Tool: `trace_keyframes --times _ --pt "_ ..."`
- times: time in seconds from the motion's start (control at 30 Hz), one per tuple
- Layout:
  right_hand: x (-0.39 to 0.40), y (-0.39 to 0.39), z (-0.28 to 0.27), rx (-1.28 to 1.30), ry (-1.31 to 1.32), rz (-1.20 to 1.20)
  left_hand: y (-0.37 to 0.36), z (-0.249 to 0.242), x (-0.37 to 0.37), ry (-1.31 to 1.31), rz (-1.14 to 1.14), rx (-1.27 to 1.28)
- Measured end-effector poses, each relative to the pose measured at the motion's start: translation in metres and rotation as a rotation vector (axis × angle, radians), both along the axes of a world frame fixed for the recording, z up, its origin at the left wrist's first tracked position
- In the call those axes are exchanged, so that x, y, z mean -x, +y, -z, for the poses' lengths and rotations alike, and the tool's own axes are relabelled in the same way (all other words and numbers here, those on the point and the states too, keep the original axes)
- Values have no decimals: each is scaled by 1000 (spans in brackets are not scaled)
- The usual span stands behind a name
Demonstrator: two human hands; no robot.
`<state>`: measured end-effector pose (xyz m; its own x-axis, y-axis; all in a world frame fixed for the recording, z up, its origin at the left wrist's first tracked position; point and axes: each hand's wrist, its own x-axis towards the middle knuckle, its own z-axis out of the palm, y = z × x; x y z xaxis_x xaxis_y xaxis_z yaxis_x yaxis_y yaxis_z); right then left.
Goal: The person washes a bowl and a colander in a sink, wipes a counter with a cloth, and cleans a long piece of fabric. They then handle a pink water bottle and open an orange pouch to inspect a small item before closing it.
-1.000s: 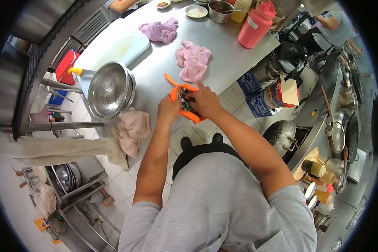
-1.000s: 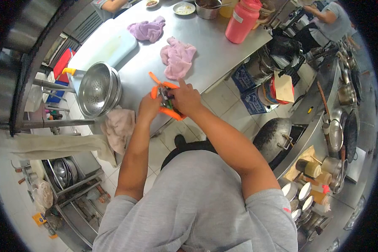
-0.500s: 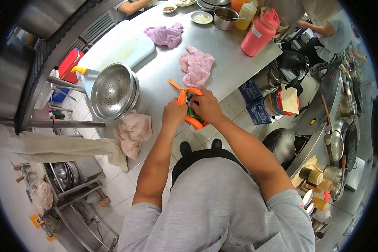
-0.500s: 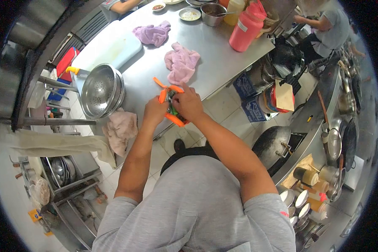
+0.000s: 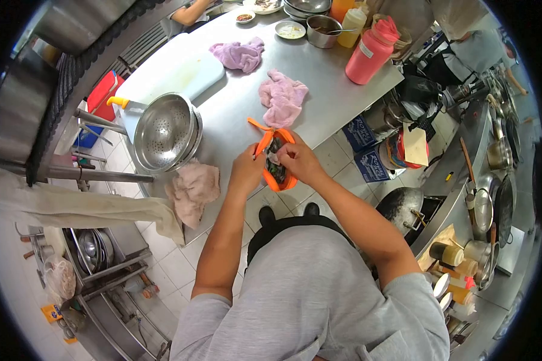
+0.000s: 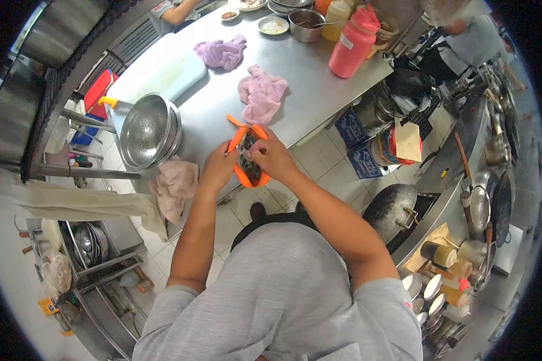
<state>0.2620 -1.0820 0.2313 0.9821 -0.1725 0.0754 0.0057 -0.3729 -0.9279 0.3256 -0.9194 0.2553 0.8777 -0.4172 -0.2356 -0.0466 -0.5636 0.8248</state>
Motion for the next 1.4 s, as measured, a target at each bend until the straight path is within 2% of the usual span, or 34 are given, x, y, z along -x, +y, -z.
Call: trace_keyframes --times 0.17,0.27,0.37,0.47,0.57,0.67,0.73,0.77,0.83,0.87,0.9,0.93,1.03,1.13,1.27,1.37,1.4 --pt "2 4 9 -120 -21 7 1 0 9 -158 -77 64" --pt "5 4 -1 -206 108 -47 3 -5 17 -173 -37 78" --pt "4 6 9 -79 37 -28 10 8 17 -637 127 142" --pt "3 13 2 -2 17 -8 15 -12 27 -453 243 -134" --pt "-3 17 -11 -54 146 47 19 3 23 -502 263 -84" --pt "-14 14 -20 -37 521 56 19 -13 23 -418 294 -41" --pt "-9 15 -14 70 240 -87 17 -18 24 -487 308 -26" --pt "-11 21 -12 146 238 -5 11 -22 25 -501 284 -15" --pt "-21 28 18 -105 254 17 8 -18 22 -514 259 -49" --pt "-11 32 -28 -95 255 117 8 -11 19 -509 248 -104" --pt "-19 30 -8 36 240 82 8 -7 17 -542 248 -142" --pt "-17 32 -9 77 60 113 8 -5 16 -571 239 -189" --pt "-6 36 -12 446 -405 346 6 -20 16 -450 273 -228" --pt "12 27 -33 655 -567 177 6 -7 10 -524 238 -181" --pt "16 33 -16 696 -521 75 5 -5 4 -508 282 -176" --pt "10 29 -13 590 -441 83 12 -5 -2 -529 346 -145" --pt "7 28 -11 568 -393 99 14 1 -2 -464 280 -73"
